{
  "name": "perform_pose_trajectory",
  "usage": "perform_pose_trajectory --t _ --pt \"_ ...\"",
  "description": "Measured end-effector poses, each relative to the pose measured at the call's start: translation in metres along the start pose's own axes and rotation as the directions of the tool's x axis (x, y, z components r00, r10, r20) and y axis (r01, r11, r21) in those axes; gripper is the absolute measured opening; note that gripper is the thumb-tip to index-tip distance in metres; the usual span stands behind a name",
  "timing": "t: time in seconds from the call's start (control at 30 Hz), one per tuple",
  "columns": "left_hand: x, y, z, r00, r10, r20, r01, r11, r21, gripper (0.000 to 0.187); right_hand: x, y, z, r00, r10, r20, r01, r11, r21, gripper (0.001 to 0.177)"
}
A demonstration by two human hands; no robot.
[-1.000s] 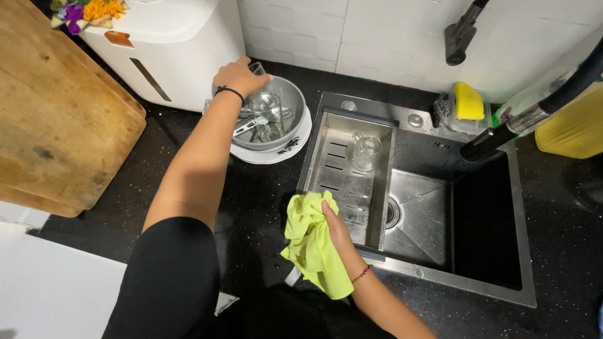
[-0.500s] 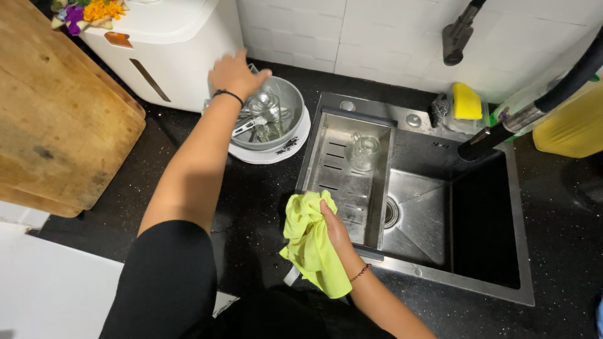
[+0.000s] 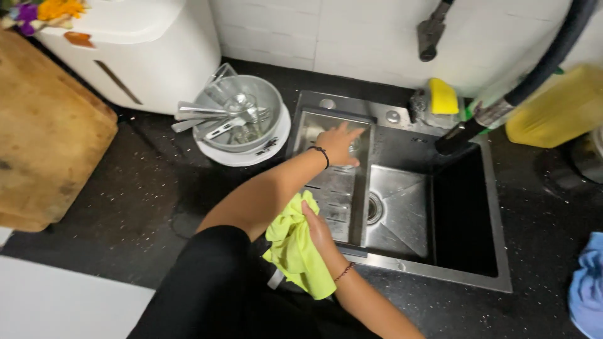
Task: Wiping drinking glasses with a cloth and cleaning the kitchen countertop and faucet.
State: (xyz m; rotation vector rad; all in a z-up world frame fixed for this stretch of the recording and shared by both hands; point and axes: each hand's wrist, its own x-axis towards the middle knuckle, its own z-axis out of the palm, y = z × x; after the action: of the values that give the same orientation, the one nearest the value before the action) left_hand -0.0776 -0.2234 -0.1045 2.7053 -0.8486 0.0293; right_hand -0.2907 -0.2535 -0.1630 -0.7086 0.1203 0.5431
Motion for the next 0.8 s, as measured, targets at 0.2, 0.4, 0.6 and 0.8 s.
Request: perform_pose_trajectory --t 0.2,0.4,0.6,0.8 --pt "0.021 -0.012 0.039 0.992 -0.087 0.097 0.091 0.995 -0.047 0.093 0.002 -0.006 0.003 0.997 0.078 0.019 -0.081 0.969 0.234 0.049" --pt "0.011 -0.016 0.029 0.999 -0.036 -0.017 0.033 0.990 -0.135 0.073 -0.005 -0.010 0.016 0.999 0.042 0.020 -0.045 0.980 0.195 0.050" --pt "-0.020 -0.003 -0.035 0.954 -0.106 -0.282 0.015 0.952 -0.305 0.074 -0.004 -0.006 0.008 0.999 0.015 0.043 -0.019 0.995 0.103 0.054" --pt "-0.103 0.009 -0.081 0.842 -0.233 -0.486 -0.134 0.783 -0.607 0.074 0.005 -0.005 0.009 0.988 -0.045 -0.144 0.060 0.993 0.098 0.051"
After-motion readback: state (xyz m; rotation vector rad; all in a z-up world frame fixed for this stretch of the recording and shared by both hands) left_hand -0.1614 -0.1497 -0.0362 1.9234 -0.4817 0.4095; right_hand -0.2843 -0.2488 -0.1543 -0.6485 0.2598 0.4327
